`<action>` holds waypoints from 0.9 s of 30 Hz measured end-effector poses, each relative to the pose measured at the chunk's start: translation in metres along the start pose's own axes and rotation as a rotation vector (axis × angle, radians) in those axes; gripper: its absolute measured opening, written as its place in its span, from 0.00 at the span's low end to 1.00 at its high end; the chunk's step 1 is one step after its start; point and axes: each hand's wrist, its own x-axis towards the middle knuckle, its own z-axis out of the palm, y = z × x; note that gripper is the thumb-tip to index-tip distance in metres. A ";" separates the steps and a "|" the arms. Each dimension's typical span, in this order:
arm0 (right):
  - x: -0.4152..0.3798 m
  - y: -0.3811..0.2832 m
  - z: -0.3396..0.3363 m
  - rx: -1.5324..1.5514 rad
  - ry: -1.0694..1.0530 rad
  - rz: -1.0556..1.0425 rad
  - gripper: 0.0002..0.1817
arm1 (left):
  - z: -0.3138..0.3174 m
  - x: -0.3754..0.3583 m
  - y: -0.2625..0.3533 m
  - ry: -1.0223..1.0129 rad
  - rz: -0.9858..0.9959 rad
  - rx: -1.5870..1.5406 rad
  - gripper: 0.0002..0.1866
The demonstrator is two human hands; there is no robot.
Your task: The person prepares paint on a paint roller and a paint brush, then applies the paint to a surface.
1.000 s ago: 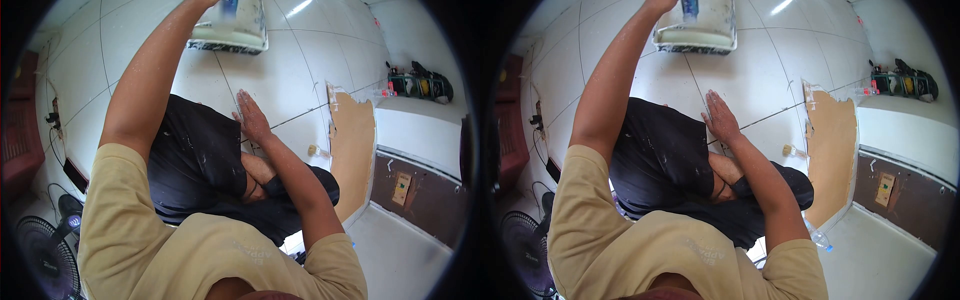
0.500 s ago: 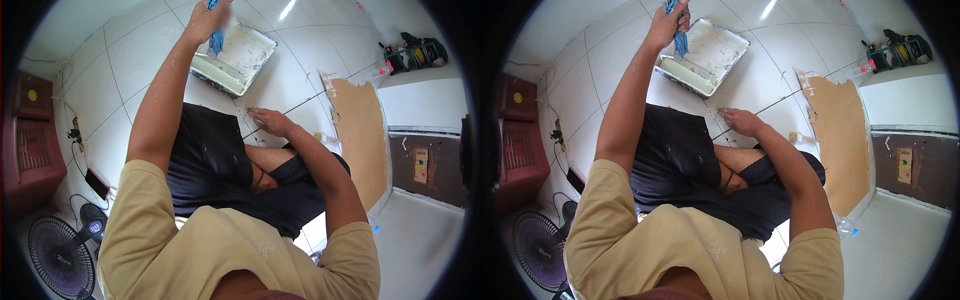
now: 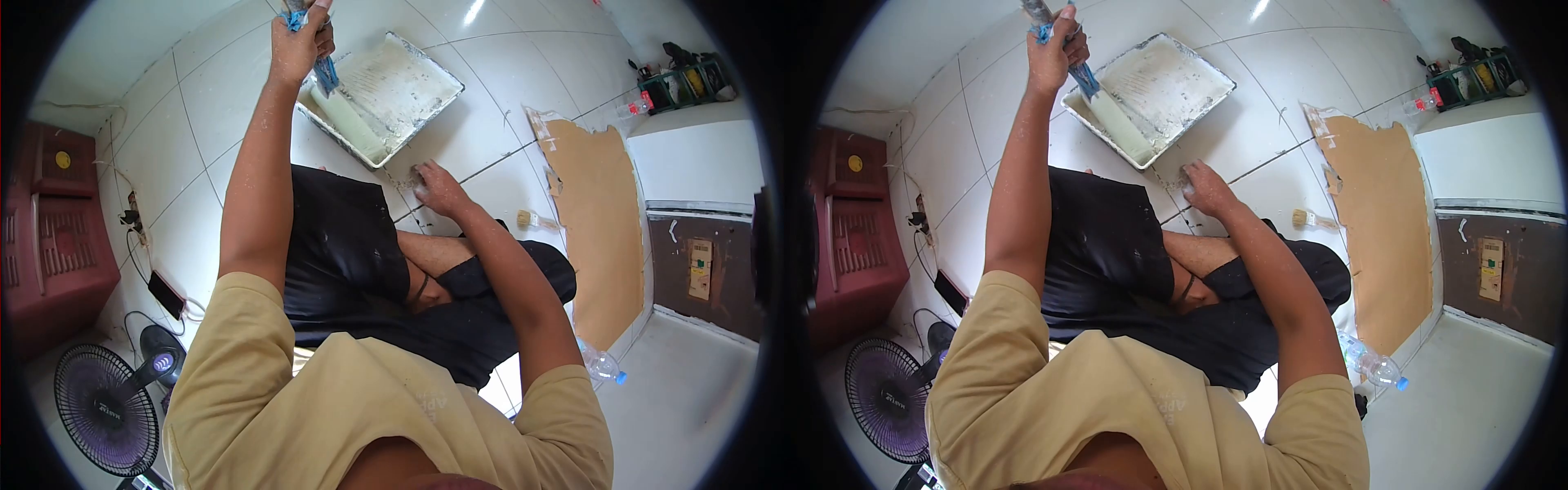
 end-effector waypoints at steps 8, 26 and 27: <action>0.018 -0.047 0.005 0.096 0.040 -0.081 0.19 | 0.014 0.016 0.002 -0.013 -0.133 0.106 0.16; 0.008 -0.034 -0.020 0.053 0.077 -0.071 0.25 | 0.016 0.015 0.004 -0.025 -0.108 0.134 0.19; 0.011 -0.034 -0.022 0.111 0.136 -0.054 0.27 | 0.014 0.012 0.006 -0.015 -0.113 0.133 0.19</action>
